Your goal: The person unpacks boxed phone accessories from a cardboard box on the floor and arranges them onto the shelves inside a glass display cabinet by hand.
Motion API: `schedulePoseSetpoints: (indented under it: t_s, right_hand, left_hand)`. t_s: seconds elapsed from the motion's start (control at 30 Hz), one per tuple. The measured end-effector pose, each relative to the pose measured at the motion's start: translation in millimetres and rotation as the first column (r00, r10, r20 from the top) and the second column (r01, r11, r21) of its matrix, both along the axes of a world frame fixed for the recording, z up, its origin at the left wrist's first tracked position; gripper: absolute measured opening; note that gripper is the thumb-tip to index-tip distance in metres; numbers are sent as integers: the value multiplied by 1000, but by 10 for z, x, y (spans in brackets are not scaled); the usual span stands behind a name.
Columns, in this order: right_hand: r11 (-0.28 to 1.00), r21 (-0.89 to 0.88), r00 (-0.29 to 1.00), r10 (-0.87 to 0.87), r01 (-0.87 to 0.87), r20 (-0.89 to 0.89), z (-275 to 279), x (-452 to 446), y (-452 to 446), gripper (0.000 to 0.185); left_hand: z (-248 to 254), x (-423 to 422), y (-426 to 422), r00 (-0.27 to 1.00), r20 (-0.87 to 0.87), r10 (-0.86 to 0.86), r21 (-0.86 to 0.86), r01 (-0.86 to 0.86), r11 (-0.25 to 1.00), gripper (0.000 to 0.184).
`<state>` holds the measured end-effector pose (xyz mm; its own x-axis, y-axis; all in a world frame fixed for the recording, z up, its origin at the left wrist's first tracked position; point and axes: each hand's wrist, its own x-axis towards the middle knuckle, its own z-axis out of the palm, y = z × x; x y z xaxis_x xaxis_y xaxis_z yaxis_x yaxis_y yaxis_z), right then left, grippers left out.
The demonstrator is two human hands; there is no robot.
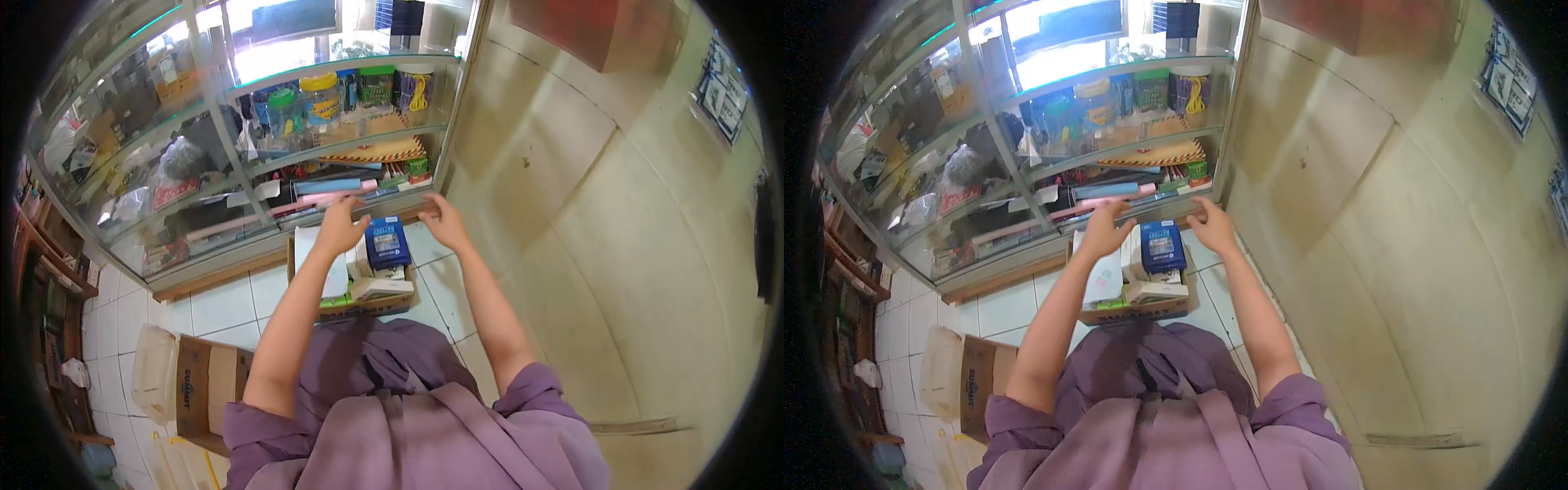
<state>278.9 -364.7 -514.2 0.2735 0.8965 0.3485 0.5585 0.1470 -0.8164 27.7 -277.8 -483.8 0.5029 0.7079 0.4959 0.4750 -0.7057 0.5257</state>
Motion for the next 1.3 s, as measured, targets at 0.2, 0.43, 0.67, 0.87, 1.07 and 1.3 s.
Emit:
schedulePoseSetpoints:
  t_s: [0.2,0.43,0.67,0.87,1.07,1.3]
  right_hand:
    - [979,-188,993,-97,84,-63,-885,-250,-266,37]
    - [987,-150,997,-48,57,60,-1346,-346,-267,55]
    - [994,-98,988,-27,42,150,-1385,-404,-89,72]
    - [993,-115,1000,-15,17,20,-1533,-320,-39,66]
    - [998,-37,976,39,-48,-216,-1618,-294,-25,63]
    - [991,-107,952,46,-82,-304,-1593,-241,-54,61]
  left_hand:
    - [-1078,83,-396,985,81,150,-440,-100,892,33]
    - [-1636,255,-428,968,-166,186,-615,-249,748,35]
    - [-1562,363,-382,921,-337,195,-609,-371,701,34]
    - [-1333,417,-439,895,-412,169,-625,-413,662,37]
    - [-1409,422,-245,877,-481,4,-539,-299,787,35]
    - [-1347,560,15,774,-604,-190,-559,-241,794,32]
